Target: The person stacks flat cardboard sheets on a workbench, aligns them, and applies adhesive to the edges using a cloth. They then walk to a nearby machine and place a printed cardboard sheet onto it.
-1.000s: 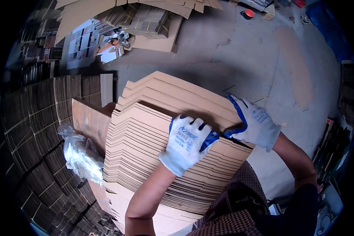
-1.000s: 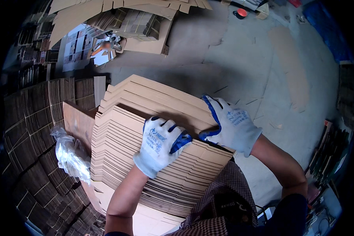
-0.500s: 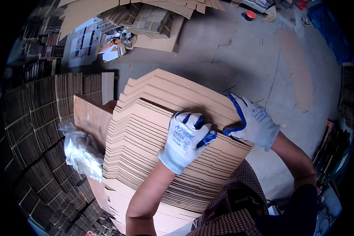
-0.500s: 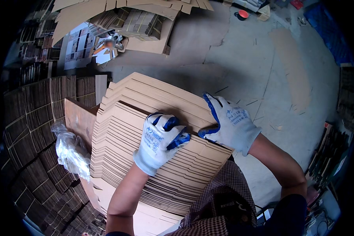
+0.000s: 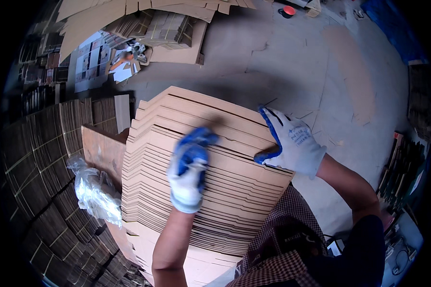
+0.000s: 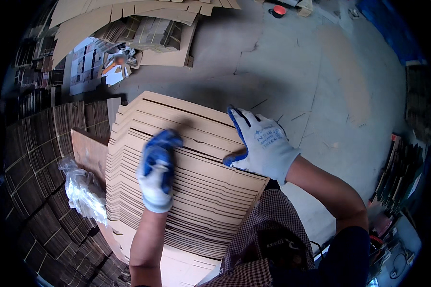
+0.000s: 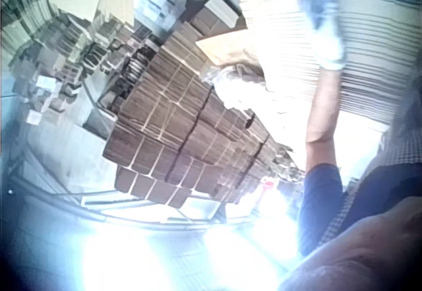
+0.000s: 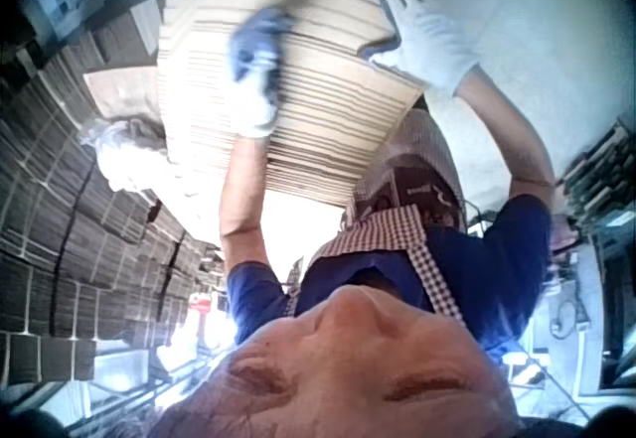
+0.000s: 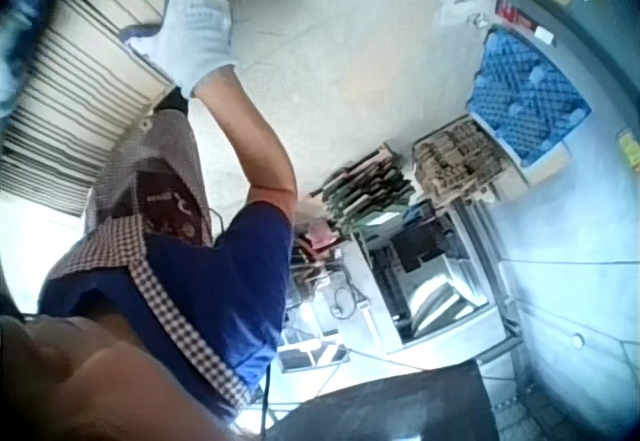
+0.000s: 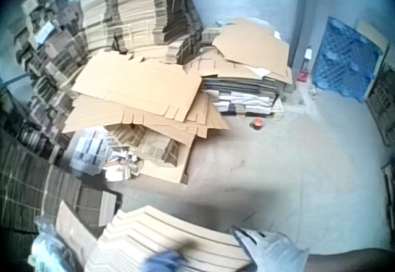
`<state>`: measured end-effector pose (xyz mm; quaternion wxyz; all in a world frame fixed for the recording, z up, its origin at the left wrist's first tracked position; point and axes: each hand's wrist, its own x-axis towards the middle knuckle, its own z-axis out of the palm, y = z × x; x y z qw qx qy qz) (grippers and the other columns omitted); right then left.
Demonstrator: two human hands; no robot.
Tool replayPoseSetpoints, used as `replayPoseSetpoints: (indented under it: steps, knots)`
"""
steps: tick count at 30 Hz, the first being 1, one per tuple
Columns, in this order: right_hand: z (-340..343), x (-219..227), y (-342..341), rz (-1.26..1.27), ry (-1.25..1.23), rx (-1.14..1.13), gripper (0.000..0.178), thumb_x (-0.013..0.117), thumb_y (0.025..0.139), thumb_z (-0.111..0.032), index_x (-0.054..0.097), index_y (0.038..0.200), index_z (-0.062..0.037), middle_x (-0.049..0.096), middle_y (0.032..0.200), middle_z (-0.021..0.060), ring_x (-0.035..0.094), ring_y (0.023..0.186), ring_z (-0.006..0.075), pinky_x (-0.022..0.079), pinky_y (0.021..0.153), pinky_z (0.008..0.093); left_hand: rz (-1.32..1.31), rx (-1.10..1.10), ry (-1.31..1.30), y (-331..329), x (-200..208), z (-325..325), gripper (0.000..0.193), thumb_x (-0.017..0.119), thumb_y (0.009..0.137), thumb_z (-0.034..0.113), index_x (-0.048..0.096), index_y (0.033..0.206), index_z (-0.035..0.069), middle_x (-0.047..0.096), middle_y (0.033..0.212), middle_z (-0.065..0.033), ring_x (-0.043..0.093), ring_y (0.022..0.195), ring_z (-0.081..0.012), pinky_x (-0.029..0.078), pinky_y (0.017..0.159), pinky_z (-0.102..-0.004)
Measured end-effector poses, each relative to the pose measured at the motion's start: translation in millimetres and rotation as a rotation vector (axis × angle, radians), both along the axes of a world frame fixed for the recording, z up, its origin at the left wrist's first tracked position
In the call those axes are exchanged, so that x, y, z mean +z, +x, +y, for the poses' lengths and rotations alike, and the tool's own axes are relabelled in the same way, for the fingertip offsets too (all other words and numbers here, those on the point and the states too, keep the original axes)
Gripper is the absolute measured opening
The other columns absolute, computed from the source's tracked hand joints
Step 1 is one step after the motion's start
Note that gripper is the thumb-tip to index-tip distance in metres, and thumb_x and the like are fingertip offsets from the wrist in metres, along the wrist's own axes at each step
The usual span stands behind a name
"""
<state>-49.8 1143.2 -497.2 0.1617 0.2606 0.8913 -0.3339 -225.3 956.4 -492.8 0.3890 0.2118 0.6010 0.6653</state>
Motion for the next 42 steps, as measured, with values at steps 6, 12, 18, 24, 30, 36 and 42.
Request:
replayPoseSetpoints:
  steps: [6,12,18,24,30,36,42]
  knots:
    - [0.2,-4.8,0.1,-0.025,-0.024,-0.003,0.106,0.078,0.076,-0.054,0.028,0.154,-0.0026,0.043,0.147,0.0230,0.051,0.128,0.0391,0.041,0.108,0.0480,0.791,-0.386,-0.203,-8.2,20.9,1.1,0.039,0.072,0.086,0.030,0.070,0.108,-0.002,0.066,0.121,-0.0211,0.062,0.116,-0.0378,0.046,0.104,-0.0458]
    - [-1.3,2.2,-2.2,-0.014,0.054,0.026,0.103,0.075,0.079,-0.054,0.029,0.150,0.0040,0.044,0.147,0.0224,0.051,0.128,0.0358,0.043,0.107,0.0468,1.145,-0.587,-0.354,1.6,33.7,6.9,0.040,0.074,0.074,0.015,0.070,0.112,0.002,0.062,0.127,-0.0165,0.051,0.128,-0.0381,0.036,0.112,-0.0529]
    - [-5.6,1.0,-4.2,-0.031,0.112,0.049,0.100,0.075,0.079,-0.053,0.032,0.151,0.0014,0.043,0.149,0.0221,0.050,0.130,0.0356,0.043,0.107,0.0472,1.290,-0.653,-0.288,15.5,15.5,7.9,0.038,0.075,0.070,0.012,0.072,0.108,0.008,0.062,0.110,-0.0096,0.054,0.113,-0.0337,0.041,0.108,-0.0518]
    - [-5.7,-7.3,-3.0,-0.066,0.074,0.029,0.103,0.076,0.076,-0.055,0.032,0.151,0.0000,0.043,0.149,0.0215,0.049,0.131,0.0353,0.040,0.109,0.0469,1.331,-0.567,-0.299,20.1,1.7,4.8,0.038,0.076,0.070,0.012,0.074,0.107,0.011,0.061,0.102,-0.0056,0.059,0.099,-0.0263,0.046,0.106,-0.0458]
    - [-2.7,-1.6,-6.1,-0.061,0.079,0.050,0.106,0.076,0.076,-0.057,0.031,0.152,0.0000,0.041,0.151,0.0217,0.048,0.132,0.0350,0.039,0.110,0.0468,1.374,-0.568,-0.331,19.3,-9.2,-7.6,0.042,0.077,0.068,0.013,0.073,0.110,0.015,0.061,0.103,-0.0042,0.061,0.097,-0.0252,0.050,0.102,-0.0455]
    - [-8.7,-3.9,-6.2,-0.105,0.093,0.053,0.111,0.078,0.073,-0.059,0.028,0.153,0.0001,0.038,0.153,0.0212,0.048,0.133,0.0346,0.039,0.110,0.0463,1.369,-0.510,-0.290,21.4,-13.6,-11.6,0.040,0.076,0.067,0.013,0.073,0.107,0.015,0.061,0.105,-0.0072,0.062,0.099,-0.0276,0.052,0.097,-0.0459]
    - [-6.6,-4.6,-6.4,-0.107,0.100,0.051,0.111,0.079,0.073,-0.058,0.028,0.154,-0.0013,0.037,0.154,0.0205,0.047,0.134,0.0341,0.039,0.110,0.0457,1.360,-0.517,-0.278,21.9,-5.4,-9.5,0.043,0.076,0.066,0.013,0.072,0.110,0.014,0.060,0.107,-0.0093,0.061,0.103,-0.0298,0.051,0.097,-0.0474]
